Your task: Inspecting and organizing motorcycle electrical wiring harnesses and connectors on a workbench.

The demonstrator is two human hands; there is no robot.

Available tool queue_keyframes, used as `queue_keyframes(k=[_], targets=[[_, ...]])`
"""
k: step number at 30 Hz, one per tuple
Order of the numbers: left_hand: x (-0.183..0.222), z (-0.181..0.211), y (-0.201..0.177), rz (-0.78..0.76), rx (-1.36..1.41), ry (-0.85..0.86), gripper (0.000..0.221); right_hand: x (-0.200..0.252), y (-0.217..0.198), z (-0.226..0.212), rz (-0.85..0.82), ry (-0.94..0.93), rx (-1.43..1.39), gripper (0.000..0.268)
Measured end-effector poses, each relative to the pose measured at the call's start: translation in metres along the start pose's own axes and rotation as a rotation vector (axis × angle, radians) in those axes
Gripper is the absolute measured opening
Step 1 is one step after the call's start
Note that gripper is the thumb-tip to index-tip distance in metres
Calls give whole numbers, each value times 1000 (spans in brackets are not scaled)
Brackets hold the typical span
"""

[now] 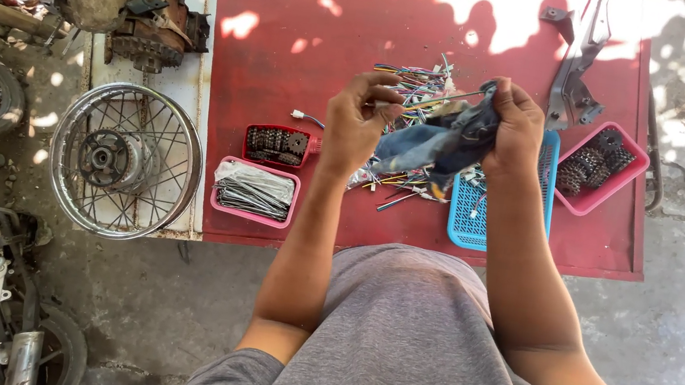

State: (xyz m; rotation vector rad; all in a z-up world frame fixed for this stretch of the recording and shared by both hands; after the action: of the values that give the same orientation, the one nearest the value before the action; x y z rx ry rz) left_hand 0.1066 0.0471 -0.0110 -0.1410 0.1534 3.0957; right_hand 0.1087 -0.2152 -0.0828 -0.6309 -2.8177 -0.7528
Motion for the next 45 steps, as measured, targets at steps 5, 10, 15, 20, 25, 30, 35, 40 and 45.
queue_keyframes(k=[5,10,15,20,25,30,35,40,45], targets=[[-2,4,20,-2,-6,55,31,-8,-19,4,89,1,-70,26],[-12,3,-20,88,-64,82,27,-41,-102,-26,311,-38,-189,27],[-10,11,-34,192,240,13,23,-13,-47,-20,74,164,-366,31],[-8,-30,-8,276,285,35,16,48,20,29,21,353,-28,21],[2,-20,15,257,187,26,18,64,66,22,-349,224,22,49],[9,-48,41,120,126,-95,18,53,16,59,-123,401,-119,25],[20,-90,61,73,127,-203,22,45,-23,67,-8,444,-178,22],[40,-159,86,76,291,-342,37,48,-77,84,99,524,-207,17],[99,-253,152,-31,309,-749,49,48,-147,122,231,652,-309,25]])
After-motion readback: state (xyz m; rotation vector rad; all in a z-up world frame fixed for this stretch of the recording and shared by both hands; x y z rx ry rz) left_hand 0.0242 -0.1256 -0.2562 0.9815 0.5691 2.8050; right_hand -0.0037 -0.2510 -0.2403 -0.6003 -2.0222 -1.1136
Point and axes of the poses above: each hand's wrist, its own x-axis away from the middle knuckle, its own y-axis out of the palm, z = x × y, the point moved 10 cm from there along -x, towards the middle knuckle, and after that the axes turned 2 degrees about x, right-handed, at the moved point
